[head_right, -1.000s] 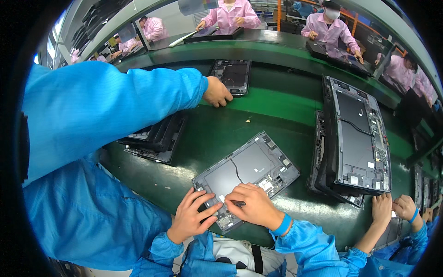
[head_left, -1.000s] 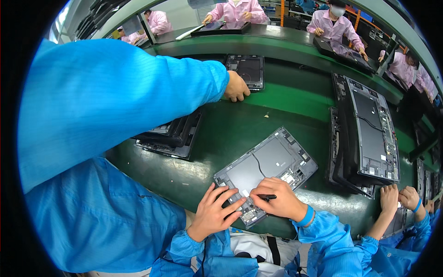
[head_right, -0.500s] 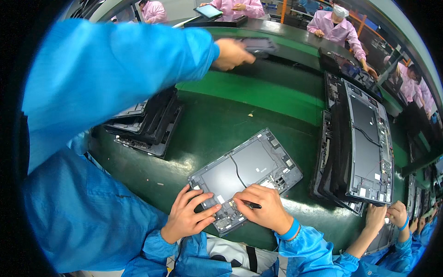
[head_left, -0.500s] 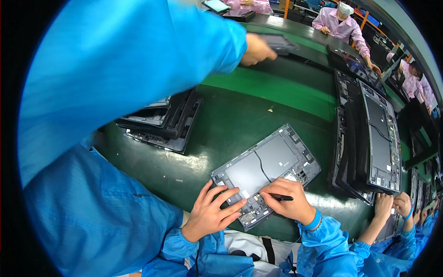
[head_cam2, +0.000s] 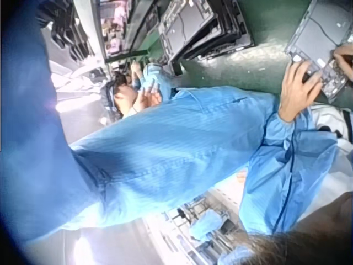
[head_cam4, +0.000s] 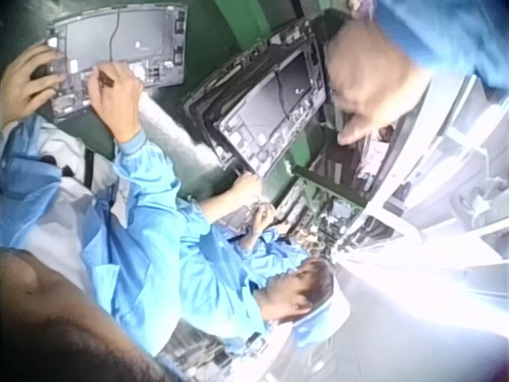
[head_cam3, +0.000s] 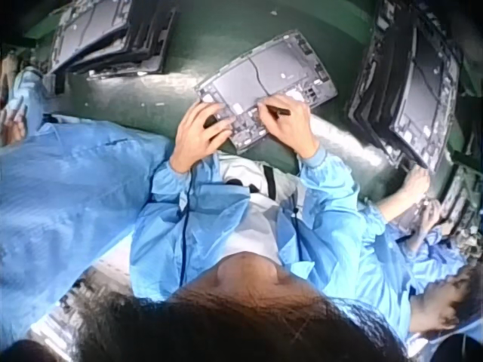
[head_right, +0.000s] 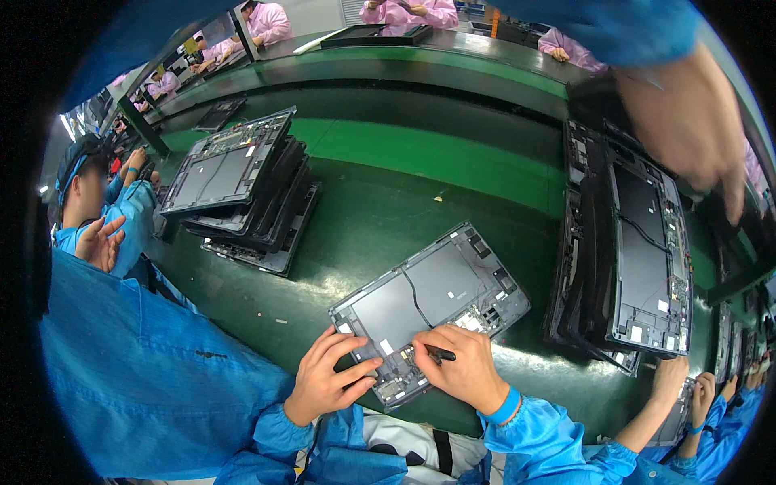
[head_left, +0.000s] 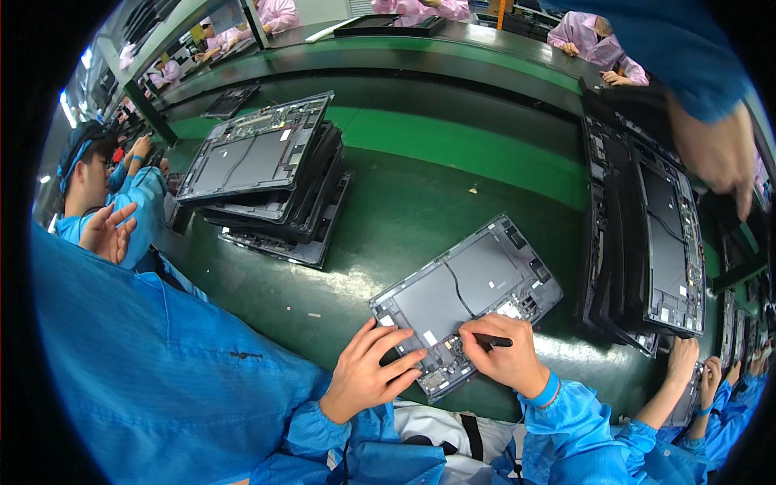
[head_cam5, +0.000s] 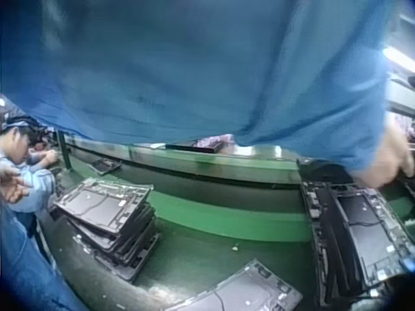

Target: The person assembles electronic components into a laptop chassis by hand, inserting circuit boards and internal cables into the device. The person uses a stylus-like tool and tweezers for precise placement of the components.

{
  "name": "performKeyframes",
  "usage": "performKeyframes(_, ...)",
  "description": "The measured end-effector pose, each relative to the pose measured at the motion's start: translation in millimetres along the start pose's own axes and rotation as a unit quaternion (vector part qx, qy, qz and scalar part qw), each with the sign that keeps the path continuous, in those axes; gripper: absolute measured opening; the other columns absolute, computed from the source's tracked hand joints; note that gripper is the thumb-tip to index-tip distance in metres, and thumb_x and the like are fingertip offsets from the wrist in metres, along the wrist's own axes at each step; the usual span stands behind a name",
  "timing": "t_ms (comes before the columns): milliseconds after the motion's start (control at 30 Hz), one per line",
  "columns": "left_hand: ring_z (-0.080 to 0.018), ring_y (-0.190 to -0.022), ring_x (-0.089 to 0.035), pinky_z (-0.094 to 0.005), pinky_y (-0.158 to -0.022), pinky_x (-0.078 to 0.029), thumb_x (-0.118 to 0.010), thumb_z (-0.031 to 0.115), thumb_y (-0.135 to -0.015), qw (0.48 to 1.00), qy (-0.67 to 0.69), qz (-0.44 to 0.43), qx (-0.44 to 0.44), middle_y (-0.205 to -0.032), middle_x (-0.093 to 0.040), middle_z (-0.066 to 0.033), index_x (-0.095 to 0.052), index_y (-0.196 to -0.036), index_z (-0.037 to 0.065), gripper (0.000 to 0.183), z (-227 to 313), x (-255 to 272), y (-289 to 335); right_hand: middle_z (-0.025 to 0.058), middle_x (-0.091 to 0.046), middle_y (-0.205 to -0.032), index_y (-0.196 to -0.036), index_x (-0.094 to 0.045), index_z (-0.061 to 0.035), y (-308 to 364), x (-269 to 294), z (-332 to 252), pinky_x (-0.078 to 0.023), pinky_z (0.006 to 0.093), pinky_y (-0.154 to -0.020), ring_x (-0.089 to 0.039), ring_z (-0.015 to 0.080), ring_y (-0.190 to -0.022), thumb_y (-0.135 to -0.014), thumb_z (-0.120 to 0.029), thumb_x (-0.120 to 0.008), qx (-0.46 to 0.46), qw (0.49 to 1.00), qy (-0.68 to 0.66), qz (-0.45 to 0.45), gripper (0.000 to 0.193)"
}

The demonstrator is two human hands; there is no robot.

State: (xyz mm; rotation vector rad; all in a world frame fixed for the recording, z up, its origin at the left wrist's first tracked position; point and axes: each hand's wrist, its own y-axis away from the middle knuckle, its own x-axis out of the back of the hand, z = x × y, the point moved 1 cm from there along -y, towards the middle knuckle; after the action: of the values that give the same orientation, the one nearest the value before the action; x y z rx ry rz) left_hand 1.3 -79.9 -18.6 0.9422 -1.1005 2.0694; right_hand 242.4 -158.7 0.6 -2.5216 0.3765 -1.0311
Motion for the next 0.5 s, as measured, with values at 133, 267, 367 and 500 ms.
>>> performKeyframes(133, -0.031, -0.114, -0.063, -0.0553, -0.108, -0.049, -0.08, 0.028, -0.083, 1.0, -0.011, -0.001, -0.01, -0.13, -0.065, -0.007, -0.079, -0.111, 0.024, 0.029, 4, 4, -3, 0.0071, -0.066, -0.073, -0.086, -0.073, -0.0051, 2, -1, -1, -0.052, 0.0366, -0.054, -0.067, 0.0265, -0.062, -0.081, -0.003, -0.076, -0.005, 1.0, -0.017, 0.015, 0.007)
performKeyframes(267, -0.033, -0.114, -0.062, -0.0548, -0.107, -0.05, -0.08, 0.026, -0.081, 0.999, -0.039, -0.019, -0.02, -0.133, -0.064, -0.0086, -0.078, -0.108, 0.023, 0.028, 2, 2, -5, 0.0071, -0.066, -0.072, -0.085, -0.073, -0.0065, 1, -5, 8, -0.051, 0.037, -0.053, -0.067, 0.0265, -0.061, -0.082, -0.005, -0.075, 0.008, 1.0, -0.019, 0.022, 0.004)
performKeyframes(367, -0.0331, -0.114, -0.062, -0.054, -0.107, -0.051, -0.079, 0.026, -0.081, 0.998, -0.05, -0.034, -0.023, -0.133, -0.064, -0.0081, -0.078, -0.108, 0.023, 0.026, 3, 7, -8, 0.0066, -0.066, -0.072, -0.084, -0.073, -0.0082, 3, -8, 7, -0.051, 0.0373, -0.053, -0.067, 0.0266, -0.061, -0.083, -0.008, -0.074, 0.018, 0.999, -0.015, 0.042, 0.002)
performKeyframes(500, -0.0304, -0.114, -0.064, -0.0489, -0.102, -0.054, -0.077, 0.025, -0.085, 0.998, -0.05, -0.014, -0.033, -0.133, -0.065, -0.0063, -0.078, -0.107, 0.02, 0.022, 9, 12, -12, 0.0058, -0.067, -0.072, -0.085, -0.073, -0.0077, 4, -7, 4, -0.053, 0.0377, -0.052, -0.068, 0.0268, -0.061, -0.083, -0.008, -0.074, 0.005, 0.999, -0.011, 0.051, 0.002)
